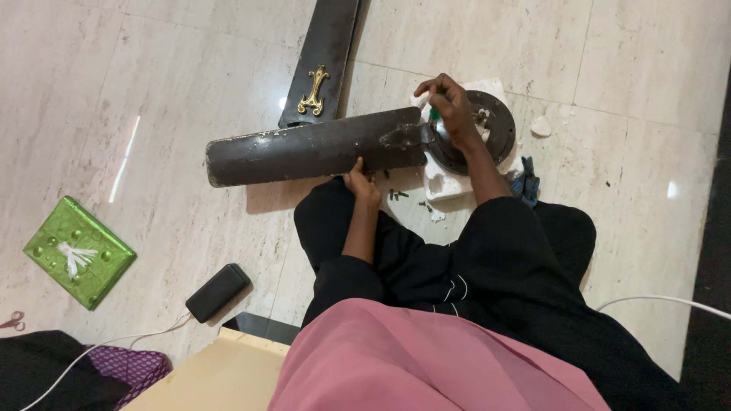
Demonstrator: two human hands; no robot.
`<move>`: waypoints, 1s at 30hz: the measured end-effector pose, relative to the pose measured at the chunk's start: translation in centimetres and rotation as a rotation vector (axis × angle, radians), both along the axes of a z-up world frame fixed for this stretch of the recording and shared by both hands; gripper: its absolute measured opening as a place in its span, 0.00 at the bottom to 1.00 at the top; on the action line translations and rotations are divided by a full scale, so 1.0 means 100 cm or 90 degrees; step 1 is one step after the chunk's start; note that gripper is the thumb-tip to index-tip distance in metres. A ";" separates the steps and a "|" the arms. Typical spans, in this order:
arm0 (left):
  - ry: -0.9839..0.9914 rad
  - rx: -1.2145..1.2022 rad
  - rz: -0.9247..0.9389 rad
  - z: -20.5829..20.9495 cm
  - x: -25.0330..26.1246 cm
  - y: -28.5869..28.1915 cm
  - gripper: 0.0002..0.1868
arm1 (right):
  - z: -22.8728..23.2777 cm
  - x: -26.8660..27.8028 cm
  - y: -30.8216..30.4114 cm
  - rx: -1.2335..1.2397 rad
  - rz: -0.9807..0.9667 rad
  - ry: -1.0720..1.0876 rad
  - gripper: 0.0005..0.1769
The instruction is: The person wipes a fan blade with a cloth, then attaches it to the fan motor housing and secures it with screws using a screwdriver.
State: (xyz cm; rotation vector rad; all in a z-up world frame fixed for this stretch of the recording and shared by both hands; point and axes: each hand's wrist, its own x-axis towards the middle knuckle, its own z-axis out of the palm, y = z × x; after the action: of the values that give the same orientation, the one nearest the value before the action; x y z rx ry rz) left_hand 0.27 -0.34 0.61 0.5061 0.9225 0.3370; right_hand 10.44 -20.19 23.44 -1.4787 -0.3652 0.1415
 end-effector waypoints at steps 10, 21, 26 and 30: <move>0.000 -0.057 -0.011 0.019 -0.006 -0.001 0.20 | -0.005 0.018 0.009 -0.052 0.056 0.029 0.22; -0.147 0.614 -0.191 0.132 -0.028 -0.073 0.52 | -0.011 0.023 0.019 -0.017 0.025 0.008 0.22; -0.252 0.816 -0.419 0.131 0.049 -0.090 0.39 | -0.015 0.014 0.042 -0.014 0.051 -0.010 0.18; -0.317 0.707 -0.525 0.096 0.071 -0.094 0.30 | -0.016 0.016 0.041 0.051 0.012 -0.012 0.15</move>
State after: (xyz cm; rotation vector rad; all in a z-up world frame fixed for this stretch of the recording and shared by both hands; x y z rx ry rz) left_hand 7.32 -9.77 10.17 1.6632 -0.0905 0.1687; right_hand 12.03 -16.07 21.80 -1.3989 -0.3965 0.1267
